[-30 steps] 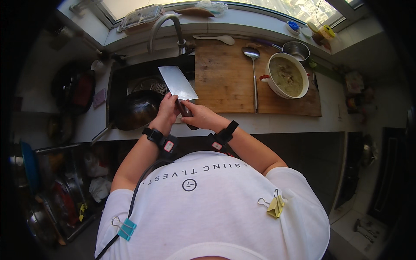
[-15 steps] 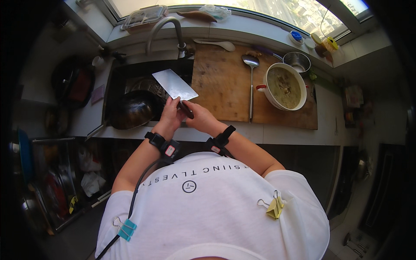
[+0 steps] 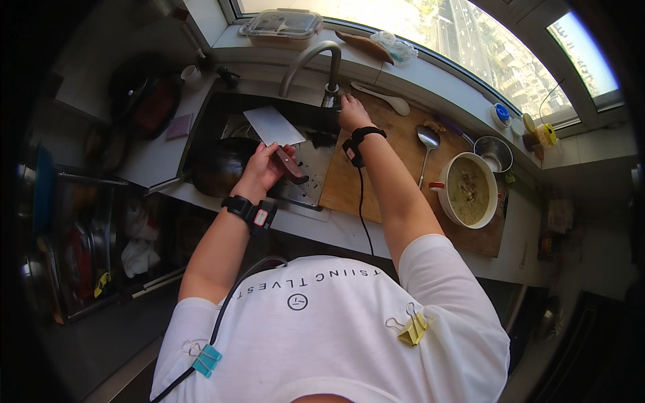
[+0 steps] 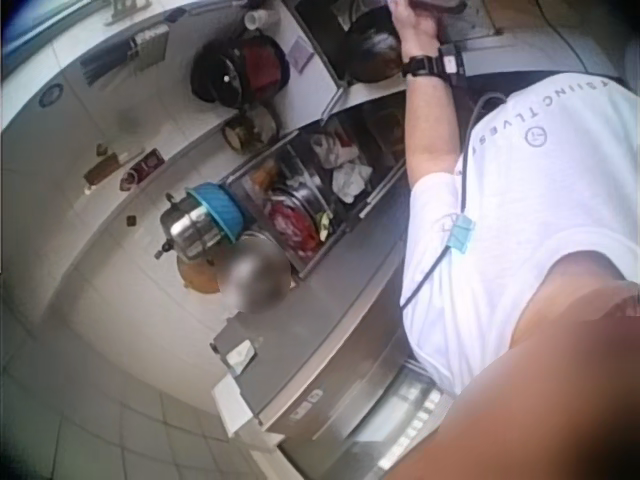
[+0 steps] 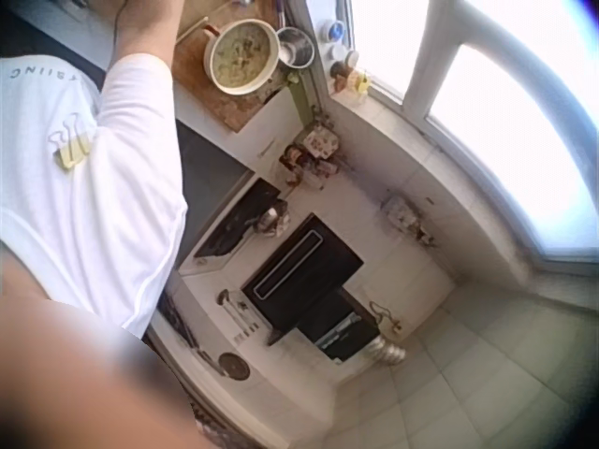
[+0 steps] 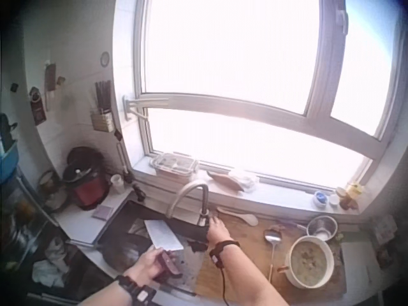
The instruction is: The person scrubs a wok with a knife under running water, rinses the knife, places it on a cutting board, and then opens a cabinet to retrieve a bottle of liquid.
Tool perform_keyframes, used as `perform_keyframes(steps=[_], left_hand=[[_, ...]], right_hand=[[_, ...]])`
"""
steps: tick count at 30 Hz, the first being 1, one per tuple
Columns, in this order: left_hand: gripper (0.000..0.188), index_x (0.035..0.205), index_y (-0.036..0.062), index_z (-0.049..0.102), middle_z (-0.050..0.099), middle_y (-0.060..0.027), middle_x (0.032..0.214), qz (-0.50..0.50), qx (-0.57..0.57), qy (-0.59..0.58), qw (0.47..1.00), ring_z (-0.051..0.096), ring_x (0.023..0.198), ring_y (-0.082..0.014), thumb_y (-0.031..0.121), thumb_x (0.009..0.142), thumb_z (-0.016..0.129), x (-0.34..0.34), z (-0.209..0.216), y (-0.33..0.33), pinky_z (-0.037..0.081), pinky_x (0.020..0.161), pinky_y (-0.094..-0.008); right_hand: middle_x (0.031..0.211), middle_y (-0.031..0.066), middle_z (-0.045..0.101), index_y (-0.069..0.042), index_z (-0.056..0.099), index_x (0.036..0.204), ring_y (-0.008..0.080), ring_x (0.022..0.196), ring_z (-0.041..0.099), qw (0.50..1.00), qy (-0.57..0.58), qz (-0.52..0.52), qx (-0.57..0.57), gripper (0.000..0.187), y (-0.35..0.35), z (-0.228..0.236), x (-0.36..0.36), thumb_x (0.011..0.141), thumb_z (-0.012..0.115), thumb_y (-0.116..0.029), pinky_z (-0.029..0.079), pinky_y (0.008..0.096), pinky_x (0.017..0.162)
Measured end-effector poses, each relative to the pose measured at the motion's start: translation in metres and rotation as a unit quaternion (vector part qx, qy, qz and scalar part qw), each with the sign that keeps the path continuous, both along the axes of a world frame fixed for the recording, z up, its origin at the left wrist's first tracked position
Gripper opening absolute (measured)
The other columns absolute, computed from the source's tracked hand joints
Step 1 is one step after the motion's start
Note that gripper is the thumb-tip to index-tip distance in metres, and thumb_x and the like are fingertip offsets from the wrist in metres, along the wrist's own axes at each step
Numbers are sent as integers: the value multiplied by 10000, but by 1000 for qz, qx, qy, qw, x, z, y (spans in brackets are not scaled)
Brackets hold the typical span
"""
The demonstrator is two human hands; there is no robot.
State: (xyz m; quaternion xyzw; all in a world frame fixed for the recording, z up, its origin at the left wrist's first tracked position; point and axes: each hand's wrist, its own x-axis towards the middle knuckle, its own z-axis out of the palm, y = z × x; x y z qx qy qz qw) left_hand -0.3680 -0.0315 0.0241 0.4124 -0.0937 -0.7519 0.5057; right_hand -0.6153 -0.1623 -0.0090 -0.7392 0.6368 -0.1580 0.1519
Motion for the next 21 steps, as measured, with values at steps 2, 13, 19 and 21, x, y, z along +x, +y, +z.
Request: perform_keyframes(steps=[2,13,19,21], left_hand=[[249,1215,43,433,595,-153,1059,20,1,18,1000,616,1004,-316,84,972,468,6,-1,-13,511,885,-495],[146,1105,20,472,619,-177,1036,69,9,32,997,627,992,-338,83,973,482,37,-6,-34,510,884,-497],[148,1113,44,478,617,-167,1020,52,11,6,999,621,1001,-337,77,969,484,49,-8,-20,513,878,-500],[165,1135,58,470,614,-163,1017,47,9,4,999,619,1004,-336,80,971,481,50,-9,-14,514,875,-502]], right_hand=[[1307,195,491,-24,514,1211,370,1196,508,991,32,-28,124,338,-2,-13,7,882,499,-104,442,437,992],[1137,145,607,-94,604,1149,349,1041,601,998,30,22,44,310,9,-29,4,846,541,-111,500,441,872],[1046,84,661,-195,679,1034,303,1008,628,994,87,-17,59,217,-21,-20,-12,868,540,-174,516,415,808],[1076,81,649,-185,679,1022,300,1012,619,992,82,-76,60,180,-26,-10,-13,899,572,-263,508,415,816]])
